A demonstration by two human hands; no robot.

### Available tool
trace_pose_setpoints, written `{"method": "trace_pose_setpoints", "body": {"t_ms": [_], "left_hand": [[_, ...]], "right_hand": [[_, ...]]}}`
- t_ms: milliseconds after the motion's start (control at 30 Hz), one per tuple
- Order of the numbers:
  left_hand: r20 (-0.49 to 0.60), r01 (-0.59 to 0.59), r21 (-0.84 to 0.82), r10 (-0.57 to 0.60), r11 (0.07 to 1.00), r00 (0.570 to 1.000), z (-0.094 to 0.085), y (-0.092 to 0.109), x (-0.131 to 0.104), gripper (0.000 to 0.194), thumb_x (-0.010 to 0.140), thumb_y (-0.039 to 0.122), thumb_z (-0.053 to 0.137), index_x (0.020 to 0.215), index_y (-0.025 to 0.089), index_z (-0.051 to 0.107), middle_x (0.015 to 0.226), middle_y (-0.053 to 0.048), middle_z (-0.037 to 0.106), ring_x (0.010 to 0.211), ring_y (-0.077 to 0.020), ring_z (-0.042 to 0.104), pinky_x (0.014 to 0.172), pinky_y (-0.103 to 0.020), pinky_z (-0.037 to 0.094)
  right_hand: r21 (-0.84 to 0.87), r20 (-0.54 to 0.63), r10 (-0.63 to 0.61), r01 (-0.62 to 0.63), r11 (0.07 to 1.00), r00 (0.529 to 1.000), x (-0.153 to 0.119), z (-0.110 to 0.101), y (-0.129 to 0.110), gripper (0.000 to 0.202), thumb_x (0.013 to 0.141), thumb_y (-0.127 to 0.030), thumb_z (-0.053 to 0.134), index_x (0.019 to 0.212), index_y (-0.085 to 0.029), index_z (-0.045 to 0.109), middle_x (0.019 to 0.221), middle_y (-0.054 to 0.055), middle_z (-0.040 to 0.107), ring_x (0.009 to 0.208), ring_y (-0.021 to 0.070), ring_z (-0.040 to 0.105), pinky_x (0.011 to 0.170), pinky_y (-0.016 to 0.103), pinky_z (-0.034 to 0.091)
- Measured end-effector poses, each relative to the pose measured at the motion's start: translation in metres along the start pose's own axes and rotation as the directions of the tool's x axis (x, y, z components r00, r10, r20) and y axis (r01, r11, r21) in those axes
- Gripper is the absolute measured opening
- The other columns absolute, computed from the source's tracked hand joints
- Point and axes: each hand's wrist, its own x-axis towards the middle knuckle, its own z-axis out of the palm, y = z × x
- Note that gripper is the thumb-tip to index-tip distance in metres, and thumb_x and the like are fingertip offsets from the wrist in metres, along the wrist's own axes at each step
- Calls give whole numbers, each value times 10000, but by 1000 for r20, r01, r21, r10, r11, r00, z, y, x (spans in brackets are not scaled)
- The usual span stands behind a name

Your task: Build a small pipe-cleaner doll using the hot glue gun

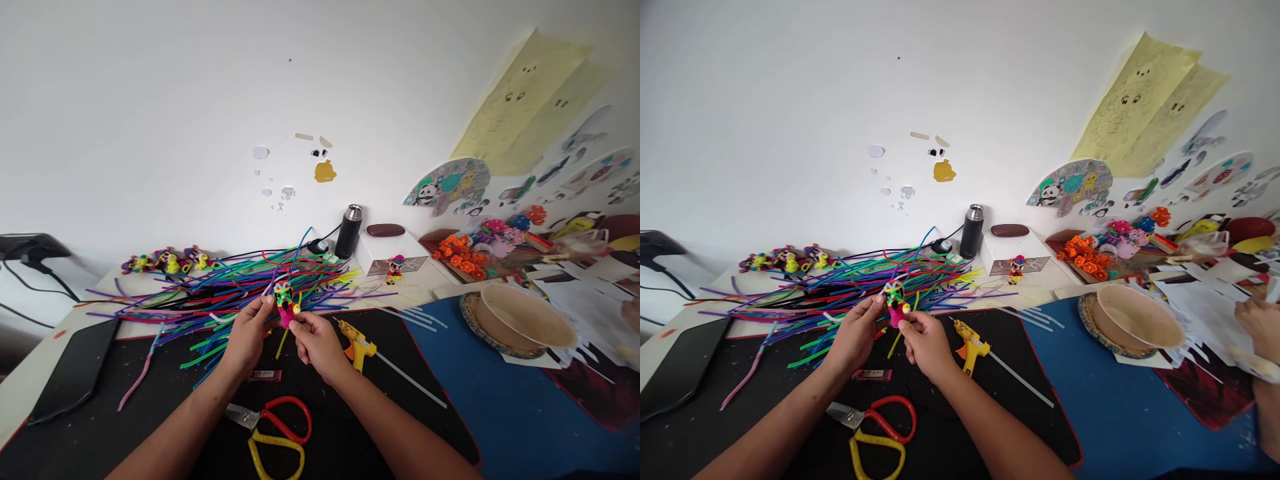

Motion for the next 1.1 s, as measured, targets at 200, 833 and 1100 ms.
{"method": "trace_pose_setpoints", "body": {"t_ms": [200, 833, 1100], "left_hand": [[-38, 9, -41, -11, 999, 999, -6, 3, 6, 504, 726, 618, 868, 889, 151, 770, 859, -65, 734, 748, -190, 691, 625, -276, 582], [-90, -48, 15, 50, 999, 995, -18, 8, 15, 434, 772, 593, 834, 891, 184, 754, 841, -54, 751, 710, -191, 695, 624, -281, 547], [-45, -75, 140, 82, 987, 996, -17, 14, 12, 418, 769, 588, 836, 906, 198, 773, 881, -61, 750, 730, -190, 674, 652, -276, 546]], "right_hand": [[64, -16, 64, -63, 996, 998, -3, 0, -8, 482, 771, -578, 791, 959, -161, 640, 456, -135, 423, 340, 55, 313, 352, 216, 192], [77, -49, 139, -135, 988, 989, -2, -11, -13, 490, 739, -563, 819, 959, -159, 647, 464, -139, 410, 359, 49, 289, 370, 224, 191], [1, -41, 241, -241, 970, 970, -15, -16, -15, 538, 701, -607, 837, 954, -168, 654, 431, -144, 415, 336, 54, 300, 384, 228, 189]]}}
